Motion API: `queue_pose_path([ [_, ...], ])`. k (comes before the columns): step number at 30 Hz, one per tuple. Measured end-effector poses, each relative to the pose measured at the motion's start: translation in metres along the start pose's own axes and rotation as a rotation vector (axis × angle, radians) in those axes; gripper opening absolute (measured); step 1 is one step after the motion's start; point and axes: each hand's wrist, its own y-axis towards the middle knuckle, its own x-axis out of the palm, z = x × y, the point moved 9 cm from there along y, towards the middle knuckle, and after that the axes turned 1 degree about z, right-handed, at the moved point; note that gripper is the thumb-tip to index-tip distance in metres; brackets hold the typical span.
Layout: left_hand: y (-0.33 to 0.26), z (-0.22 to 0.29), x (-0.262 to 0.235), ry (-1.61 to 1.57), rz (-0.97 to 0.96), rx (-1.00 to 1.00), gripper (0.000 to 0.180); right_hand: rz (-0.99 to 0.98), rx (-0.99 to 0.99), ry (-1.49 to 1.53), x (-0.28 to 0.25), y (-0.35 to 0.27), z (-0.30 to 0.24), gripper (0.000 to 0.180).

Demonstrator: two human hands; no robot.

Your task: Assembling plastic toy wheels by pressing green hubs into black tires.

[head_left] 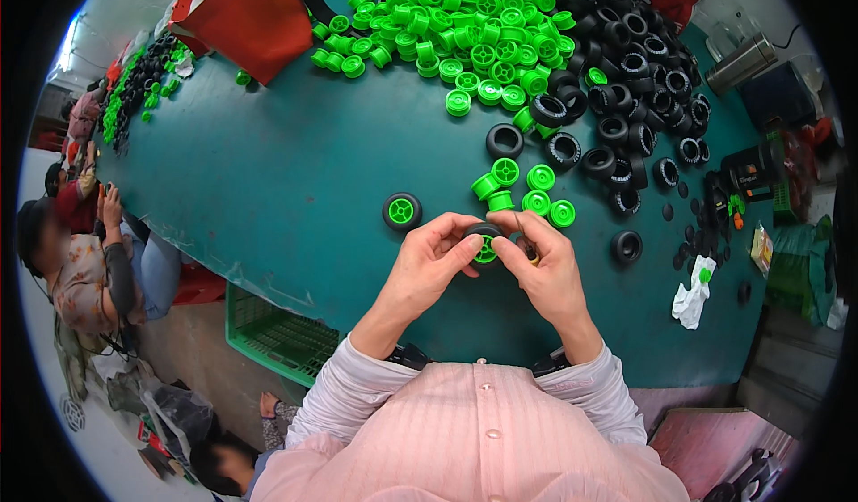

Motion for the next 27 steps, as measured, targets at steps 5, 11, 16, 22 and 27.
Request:
queue_pose_path([
  [5, -0.002, -0.001, 0.000, -0.166, 0.061, 0.028, 0.031, -0.007, 0.133, 0.111, 0.001, -0.005, 0.013, 0.035],
  [11, 0.000, 0.002, -0.005, -0.074, 0.038, 0.034, 0.032, -0.004, 0.031, 0.031, -0.001, -0.002, 0.005, 0.030],
  [16, -0.002, 0.005, -0.007, -0.161, 0.111, 0.055, 0.032, 0.019, 0.185, 0.204, -0.002, -0.006, 0.017, 0.027],
  [22, -0.001, 0.006, -0.004, -0.119, 0.060, 0.044, 0.031, 0.023, 0.127, 0.126, -0.005, -0.002, 0.013, 0.026],
  [27, -0.002, 0.003, -0.004, -0.170, 0.092, 0.035, 0.031, 0.038, 0.173, 0.177, -0.003, -0.004, 0.014, 0.025],
])
